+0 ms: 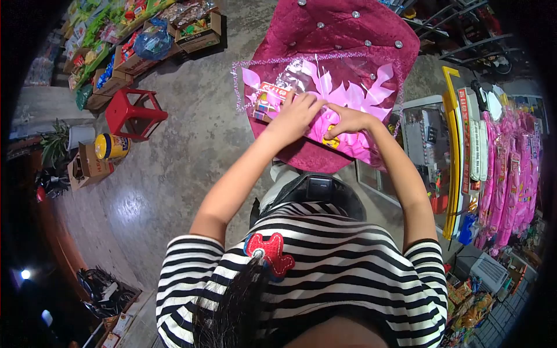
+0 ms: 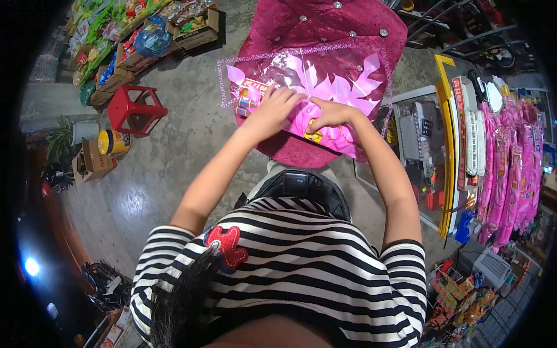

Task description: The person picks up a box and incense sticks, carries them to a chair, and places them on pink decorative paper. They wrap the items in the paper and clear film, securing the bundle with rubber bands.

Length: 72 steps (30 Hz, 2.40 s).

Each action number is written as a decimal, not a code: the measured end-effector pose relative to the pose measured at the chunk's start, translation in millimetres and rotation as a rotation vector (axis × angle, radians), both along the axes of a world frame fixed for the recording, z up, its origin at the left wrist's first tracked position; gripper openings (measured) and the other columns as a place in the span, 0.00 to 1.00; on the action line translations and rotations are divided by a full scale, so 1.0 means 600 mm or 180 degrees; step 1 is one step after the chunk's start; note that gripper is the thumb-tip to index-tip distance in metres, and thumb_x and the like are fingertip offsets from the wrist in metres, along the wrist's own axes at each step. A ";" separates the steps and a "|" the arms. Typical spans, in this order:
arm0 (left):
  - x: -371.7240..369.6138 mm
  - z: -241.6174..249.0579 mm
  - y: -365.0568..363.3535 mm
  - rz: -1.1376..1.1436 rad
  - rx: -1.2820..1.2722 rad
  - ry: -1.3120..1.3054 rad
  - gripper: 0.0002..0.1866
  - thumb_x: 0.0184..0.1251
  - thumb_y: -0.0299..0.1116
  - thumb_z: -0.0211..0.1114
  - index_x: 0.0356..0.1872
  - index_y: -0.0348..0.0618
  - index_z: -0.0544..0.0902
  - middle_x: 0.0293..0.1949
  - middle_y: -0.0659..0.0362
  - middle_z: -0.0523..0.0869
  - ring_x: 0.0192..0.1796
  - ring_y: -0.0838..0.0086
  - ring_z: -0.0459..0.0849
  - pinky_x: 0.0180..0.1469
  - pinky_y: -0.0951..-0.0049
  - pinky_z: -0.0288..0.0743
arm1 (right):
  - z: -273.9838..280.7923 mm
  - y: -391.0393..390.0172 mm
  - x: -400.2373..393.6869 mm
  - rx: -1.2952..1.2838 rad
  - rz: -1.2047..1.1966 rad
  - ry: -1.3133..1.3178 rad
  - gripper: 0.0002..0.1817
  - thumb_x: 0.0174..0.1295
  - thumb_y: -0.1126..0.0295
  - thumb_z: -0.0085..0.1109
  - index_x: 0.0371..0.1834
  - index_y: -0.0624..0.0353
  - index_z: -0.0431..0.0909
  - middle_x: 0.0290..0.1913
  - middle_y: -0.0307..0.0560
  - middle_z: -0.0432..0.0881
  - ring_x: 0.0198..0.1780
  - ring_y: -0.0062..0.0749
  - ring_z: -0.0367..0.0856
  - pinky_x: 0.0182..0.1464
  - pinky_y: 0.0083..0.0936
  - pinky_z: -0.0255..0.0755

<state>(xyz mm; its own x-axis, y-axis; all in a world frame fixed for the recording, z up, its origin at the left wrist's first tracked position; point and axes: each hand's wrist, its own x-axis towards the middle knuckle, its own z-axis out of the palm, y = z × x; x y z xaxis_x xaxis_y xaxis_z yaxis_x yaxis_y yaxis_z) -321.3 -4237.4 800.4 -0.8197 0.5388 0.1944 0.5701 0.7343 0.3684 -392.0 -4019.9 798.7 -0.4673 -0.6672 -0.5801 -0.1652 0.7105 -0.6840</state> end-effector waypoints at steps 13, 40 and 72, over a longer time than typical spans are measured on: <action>-0.007 -0.036 -0.007 0.0030 -0.0231 -0.0078 0.47 0.47 0.52 0.74 0.70 0.50 0.64 0.68 0.51 0.68 0.75 0.60 0.58 0.74 0.39 0.41 | -0.045 0.063 -0.021 -0.0238 -0.0840 0.1070 0.36 0.50 0.49 0.72 0.55 0.64 0.75 0.47 0.52 0.77 0.51 0.39 0.76 0.55 0.30 0.69; -0.089 -0.046 -0.024 -0.0525 -0.0621 0.0004 0.54 0.24 0.52 0.81 0.63 0.51 0.70 0.56 0.56 0.75 0.62 0.61 0.72 0.63 0.58 0.63 | -0.040 -0.007 0.142 0.0211 -0.1146 0.3167 0.50 0.41 0.56 0.76 0.69 0.59 0.60 0.61 0.53 0.70 0.65 0.47 0.67 0.67 0.43 0.58; -0.070 -0.025 0.124 -0.0356 -0.1132 -0.1043 0.57 0.34 0.79 0.64 0.65 0.51 0.71 0.58 0.53 0.78 0.62 0.57 0.75 0.62 0.44 0.63 | 0.043 0.102 -0.112 0.1202 -0.3126 0.3386 0.23 0.56 0.58 0.66 0.51 0.55 0.70 0.35 0.53 0.86 0.40 0.63 0.83 0.44 0.50 0.76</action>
<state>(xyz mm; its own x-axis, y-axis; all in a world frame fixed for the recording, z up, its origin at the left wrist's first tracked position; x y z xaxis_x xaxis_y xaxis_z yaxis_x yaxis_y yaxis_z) -363.2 -4163.0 785.6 -0.7403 0.6132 -0.2757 0.5487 0.7880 0.2793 -458.9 -3958.5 824.3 -0.9323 0.2630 0.2485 0.1810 0.9336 -0.3092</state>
